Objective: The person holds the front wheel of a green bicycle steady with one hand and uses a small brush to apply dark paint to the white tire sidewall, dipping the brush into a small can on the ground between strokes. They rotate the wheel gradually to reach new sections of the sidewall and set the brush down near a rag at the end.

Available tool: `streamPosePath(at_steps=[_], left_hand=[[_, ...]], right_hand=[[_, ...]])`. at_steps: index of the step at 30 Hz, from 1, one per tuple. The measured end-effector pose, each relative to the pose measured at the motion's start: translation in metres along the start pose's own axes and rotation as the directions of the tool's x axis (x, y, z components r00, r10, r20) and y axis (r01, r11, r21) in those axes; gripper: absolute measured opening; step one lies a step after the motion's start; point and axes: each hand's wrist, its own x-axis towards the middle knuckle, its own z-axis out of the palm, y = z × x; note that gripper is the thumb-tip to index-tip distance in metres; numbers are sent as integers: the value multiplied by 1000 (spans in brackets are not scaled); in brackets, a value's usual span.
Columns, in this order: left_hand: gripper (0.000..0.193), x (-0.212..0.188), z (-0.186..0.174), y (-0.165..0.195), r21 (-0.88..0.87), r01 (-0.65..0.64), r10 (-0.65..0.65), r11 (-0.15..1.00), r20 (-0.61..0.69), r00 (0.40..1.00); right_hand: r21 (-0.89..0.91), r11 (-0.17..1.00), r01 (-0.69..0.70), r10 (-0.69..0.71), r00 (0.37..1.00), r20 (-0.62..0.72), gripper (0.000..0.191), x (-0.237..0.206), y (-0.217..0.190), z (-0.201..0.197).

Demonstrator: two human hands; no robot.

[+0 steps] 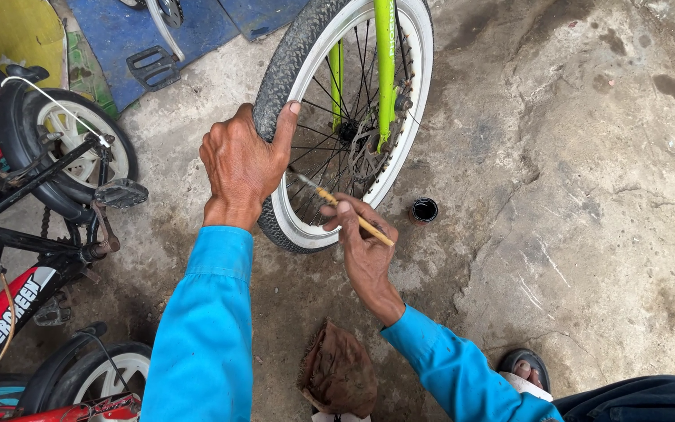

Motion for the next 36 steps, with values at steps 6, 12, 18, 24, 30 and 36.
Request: streamPosePath(at_steps=[6,12,18,24,30,36], left_hand=[[70,1,0,0,2,5,-5,1000,13,1000],[69,1,1,-1,-17,-14,14,1000,0,1000],[71,1,2,-2,2,-10,10,1000,-2,1000],[71,1,2,-2,0,-10,10,1000,-3,1000],[70,1,0,0,0,-6,6,1000,5,1000],[70,1,-3,2,-1,14,-13,1000,9,1000]], right_hand=[[51,997,54,-46,988,-147,34,0,2,-12],[32,999,20,-16,992,-126,37,14,1,-15],[36,999,-9,15,986,-166,42,15,-4,-10],[21,999,38,-35,991,-127,41,6,-6,-3],[-11,1000,18,-18,996,-85,38,4,-4,-13],[1,1000,-3,3,996,-84,32,-12,-3,-34]])
